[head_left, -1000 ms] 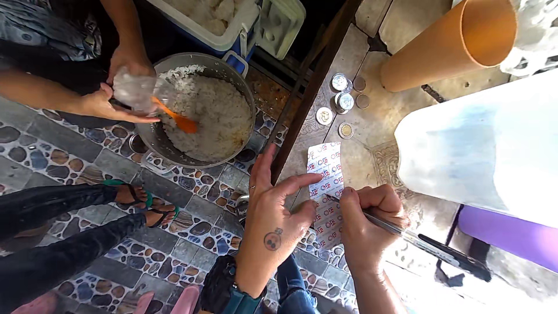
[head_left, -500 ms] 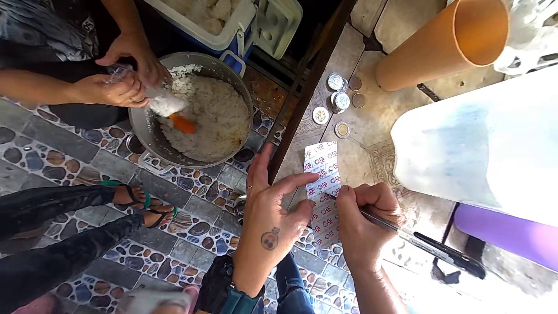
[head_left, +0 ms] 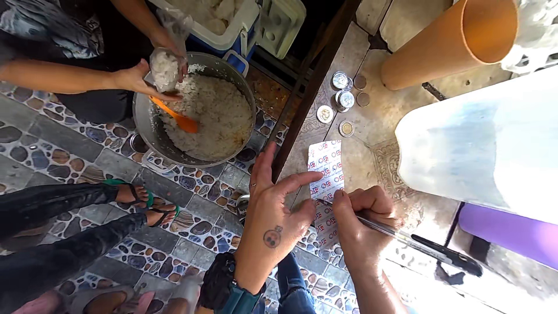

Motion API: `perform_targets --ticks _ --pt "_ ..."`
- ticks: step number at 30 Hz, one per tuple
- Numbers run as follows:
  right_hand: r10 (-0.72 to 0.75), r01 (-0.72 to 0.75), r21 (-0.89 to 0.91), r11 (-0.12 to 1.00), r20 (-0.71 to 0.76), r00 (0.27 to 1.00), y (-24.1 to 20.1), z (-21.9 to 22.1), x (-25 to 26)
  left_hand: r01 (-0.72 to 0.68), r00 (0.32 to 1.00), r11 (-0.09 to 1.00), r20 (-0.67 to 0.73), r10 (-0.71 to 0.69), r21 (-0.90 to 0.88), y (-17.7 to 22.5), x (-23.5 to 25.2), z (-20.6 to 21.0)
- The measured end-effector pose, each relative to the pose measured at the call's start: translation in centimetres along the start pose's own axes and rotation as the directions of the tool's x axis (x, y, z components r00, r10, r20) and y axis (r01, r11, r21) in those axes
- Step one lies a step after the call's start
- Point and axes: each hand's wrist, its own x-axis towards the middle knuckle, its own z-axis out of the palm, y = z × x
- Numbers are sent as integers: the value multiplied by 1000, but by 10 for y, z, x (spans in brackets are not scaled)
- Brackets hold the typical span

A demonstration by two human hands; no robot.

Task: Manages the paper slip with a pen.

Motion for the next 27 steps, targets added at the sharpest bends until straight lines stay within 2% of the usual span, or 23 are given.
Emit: perform_targets --ticks 16,27 --pt "-16 15 -63 998 -16 1000 3 2 -2 34 999 999 0 -34 -21 1 0 1" --pt "-20 19 -42 999 -21 1000 3 0 -3 31 1000 999 -5 -31 -15 1 0 2"
